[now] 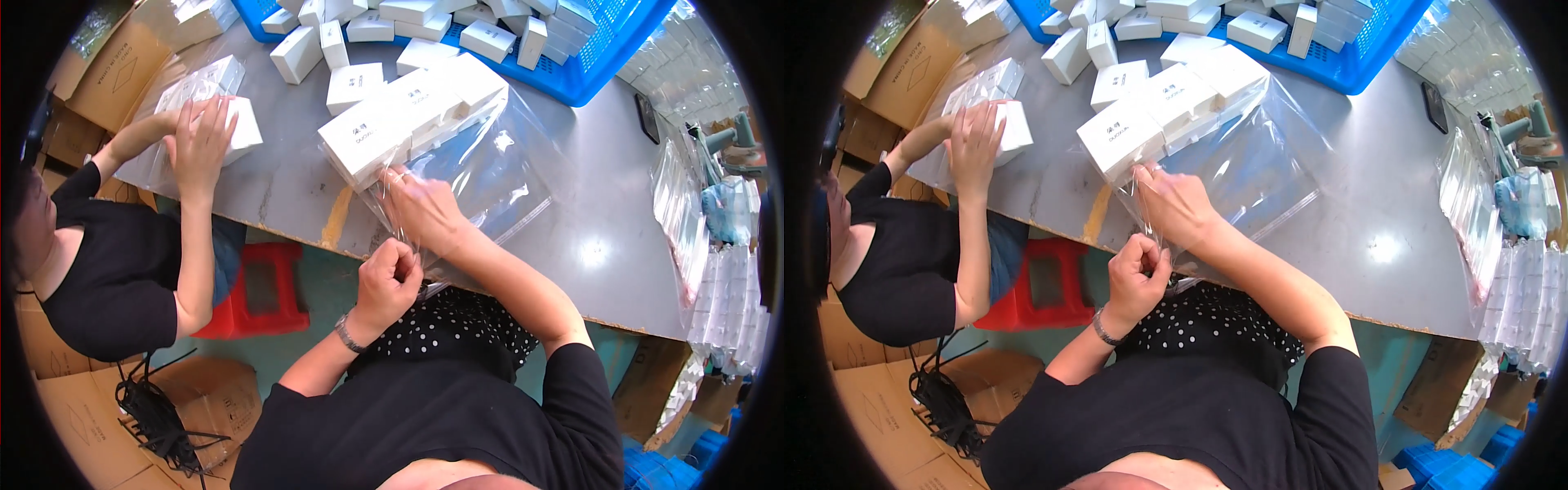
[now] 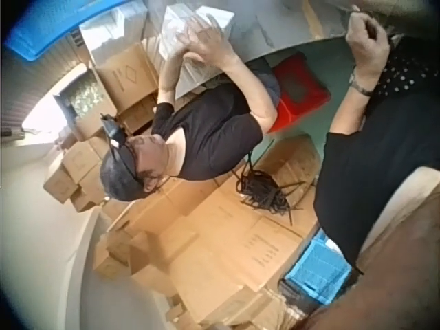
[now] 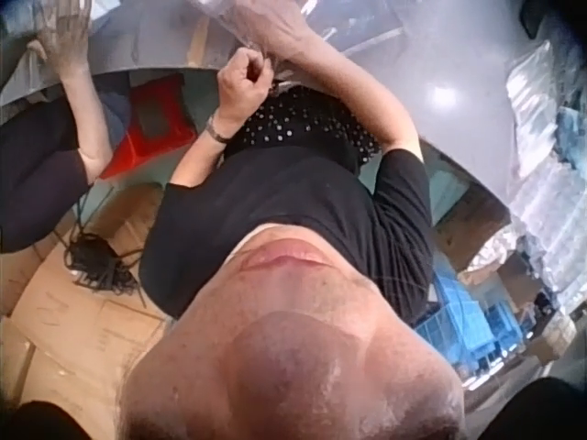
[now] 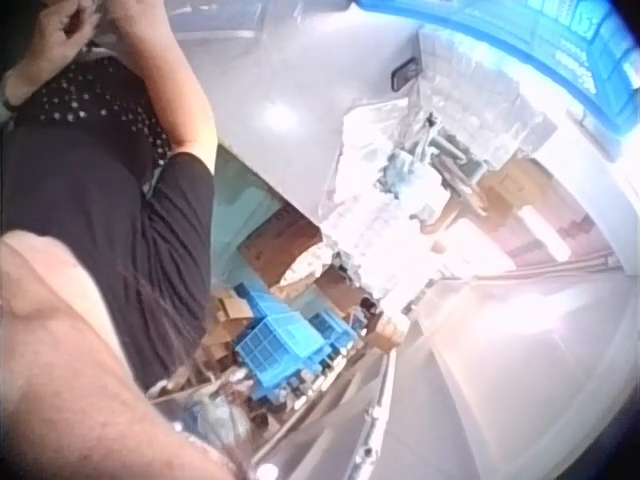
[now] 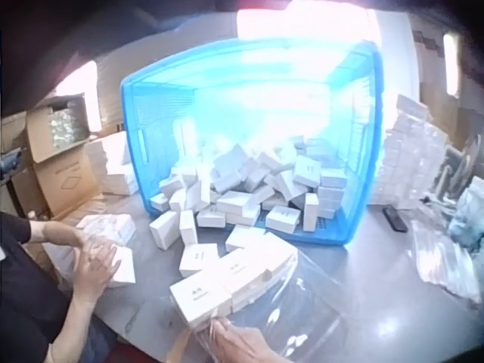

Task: Placing small white product boxes into clear plastic sleeves and then into larger stacks or boxes.

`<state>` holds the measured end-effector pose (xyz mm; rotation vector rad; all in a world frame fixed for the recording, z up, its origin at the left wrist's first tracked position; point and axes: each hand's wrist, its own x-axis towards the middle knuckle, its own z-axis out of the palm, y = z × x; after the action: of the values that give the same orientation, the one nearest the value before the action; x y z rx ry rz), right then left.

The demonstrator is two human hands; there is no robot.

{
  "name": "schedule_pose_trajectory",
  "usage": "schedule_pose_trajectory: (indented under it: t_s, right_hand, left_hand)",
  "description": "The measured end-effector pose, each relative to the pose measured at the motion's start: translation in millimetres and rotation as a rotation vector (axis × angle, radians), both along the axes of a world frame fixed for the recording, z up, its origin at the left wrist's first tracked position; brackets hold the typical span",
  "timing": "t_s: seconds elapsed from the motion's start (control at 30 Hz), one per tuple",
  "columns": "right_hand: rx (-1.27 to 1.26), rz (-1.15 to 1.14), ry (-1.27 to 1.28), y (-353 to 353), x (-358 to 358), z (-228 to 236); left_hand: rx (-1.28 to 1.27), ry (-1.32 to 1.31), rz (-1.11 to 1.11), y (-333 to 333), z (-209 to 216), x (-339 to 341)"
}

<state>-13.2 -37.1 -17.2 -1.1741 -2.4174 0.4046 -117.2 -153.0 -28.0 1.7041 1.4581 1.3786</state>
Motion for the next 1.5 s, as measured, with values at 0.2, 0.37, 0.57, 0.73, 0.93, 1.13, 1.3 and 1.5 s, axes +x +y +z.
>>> schedule_pose_trajectory:
  t_s: [0.2,0.37,0.57,0.73,0.93,1.13,1.3,1.5]
  right_hand:
    - [-0.253,0.529,0.016,-37,96,34]
    - [-0.763,0.759,0.131,10,121,133]
    - [-0.076,-0.236,-0.284,226,20,94]
    - [-0.161,-0.295,-0.655,281,-12,58]
    - [-0.697,-0.073,0.266,307,51,88]
    - [-1.223,0.429,1.018,281,119,99]
    - [-0.967,0.382,1.336,186,206,96]
    - [-0.886,-0.242,0.792,92,336,109]
  left_hand:
    - [-0.233,-0.123,-0.414,24,27,-79]
    - [-0.07,-0.136,0.233,131,33,-167]
    - [-0.163,0.182,-0.068,276,-15,-190]
    - [-0.073,0.506,-0.072,279,-13,-171]
    - [-0.121,0.324,-0.122,283,-1,-178]
    - [-0.145,-0.018,-0.144,281,-8,-193]
    - [-0.073,-0.203,-0.155,275,-4,-204]
    - [0.078,-0.381,-0.198,251,21,-190]
